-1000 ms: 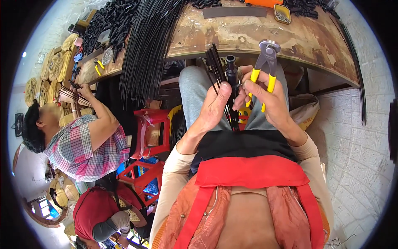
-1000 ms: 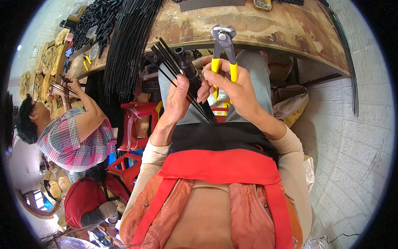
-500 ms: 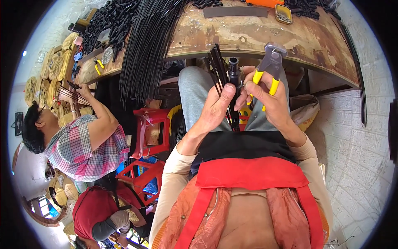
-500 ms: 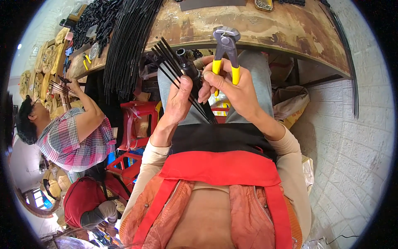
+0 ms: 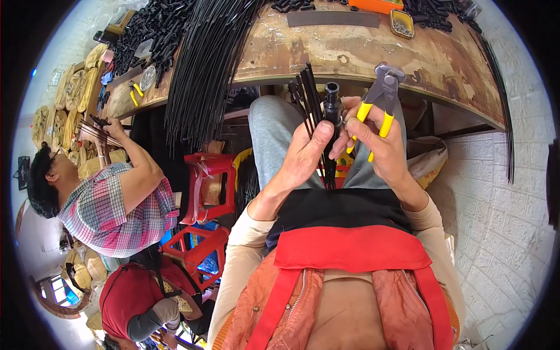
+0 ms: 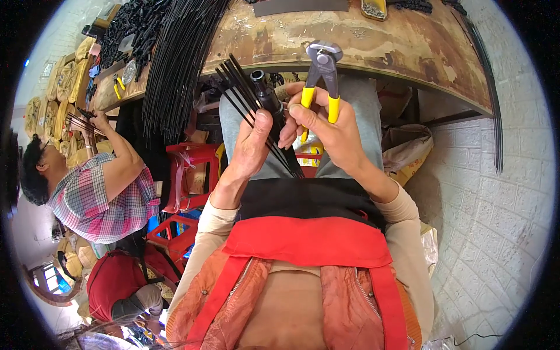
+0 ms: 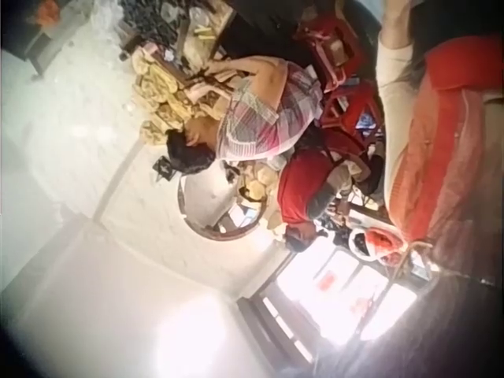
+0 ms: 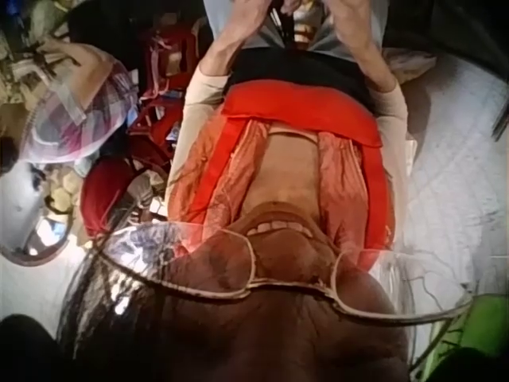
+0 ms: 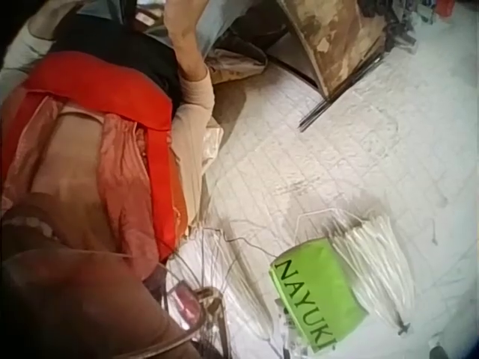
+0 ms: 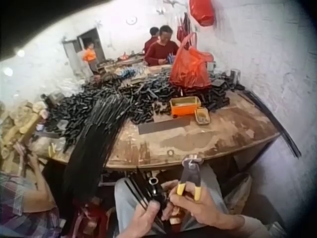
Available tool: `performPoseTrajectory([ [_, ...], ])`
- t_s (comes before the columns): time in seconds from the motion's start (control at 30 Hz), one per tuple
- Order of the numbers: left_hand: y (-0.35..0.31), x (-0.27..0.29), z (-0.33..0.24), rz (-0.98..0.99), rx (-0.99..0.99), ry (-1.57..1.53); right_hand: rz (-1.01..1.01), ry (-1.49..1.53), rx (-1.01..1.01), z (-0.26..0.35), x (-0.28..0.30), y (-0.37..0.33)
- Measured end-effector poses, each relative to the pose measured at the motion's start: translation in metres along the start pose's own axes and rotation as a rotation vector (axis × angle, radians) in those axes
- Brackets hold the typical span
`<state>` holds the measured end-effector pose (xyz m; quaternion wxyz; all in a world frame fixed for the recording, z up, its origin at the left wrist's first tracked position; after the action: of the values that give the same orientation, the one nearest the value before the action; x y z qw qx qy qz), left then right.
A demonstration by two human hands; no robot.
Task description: Assembling and securing bundles of black electrical wires using pliers.
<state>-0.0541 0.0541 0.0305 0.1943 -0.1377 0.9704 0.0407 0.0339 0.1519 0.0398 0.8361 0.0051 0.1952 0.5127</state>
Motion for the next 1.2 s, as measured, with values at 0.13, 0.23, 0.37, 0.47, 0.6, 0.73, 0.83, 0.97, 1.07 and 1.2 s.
performPoseTrajectory([
  [0.13, 0.001, 0.004, 0.004, -0.022, -0.007, 0.007, -0.004, -0.005, 0.006, 0.003, -0.004, 0.003],
  [0.23, 0.005, 0.000, -0.002, -0.045, 0.009, -0.011, -0.016, -0.002, -0.009, -0.001, -0.001, 0.006],
  [0.37, 0.008, 0.003, -0.002, -0.045, 0.008, -0.013, -0.016, -0.043, -0.005, 0.001, 0.000, 0.012],
  [0.47, 0.006, 0.003, -0.003, -0.051, 0.014, -0.019, -0.031, -0.019, -0.025, 0.003, -0.004, 0.012],
  [0.6, 0.011, 0.005, -0.003, -0.030, 0.008, -0.017, -0.048, 0.008, -0.055, 0.004, -0.003, 0.013],
  [0.73, 0.012, 0.005, -0.006, 0.045, 0.098, -0.089, 0.061, -0.477, 0.281, 0.015, 0.011, 0.024],
  [0.83, 0.014, 0.013, -0.005, 0.077, 0.127, -0.098, 0.217, -0.595, -0.209, 0.044, 0.024, 0.022],
  [0.97, 0.016, 0.014, -0.010, 0.037, 0.074, -0.112, 0.434, -0.812, -0.534, 0.075, 0.037, -0.013],
  [1.07, 0.010, 0.004, -0.007, 0.057, 0.144, 0.029, 0.432, -0.781, -0.583, 0.095, 0.026, -0.008],
  [1.2, 0.009, -0.002, -0.013, -0.004, 0.174, 0.023, 0.483, -0.758, -0.649, 0.085, 0.026, -0.003],
])
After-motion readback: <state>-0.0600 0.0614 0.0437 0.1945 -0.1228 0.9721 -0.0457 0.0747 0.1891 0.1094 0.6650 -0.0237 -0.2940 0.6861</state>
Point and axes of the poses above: each hand's wrist, its own y-axis towards the middle knuckle, its own x-axis out of the back of the hand, z = x × y, the point moved 4 cm from there along y, towards the middle knuckle, and after that the axes turned 10 degrees about x, right-handed, at the moved point
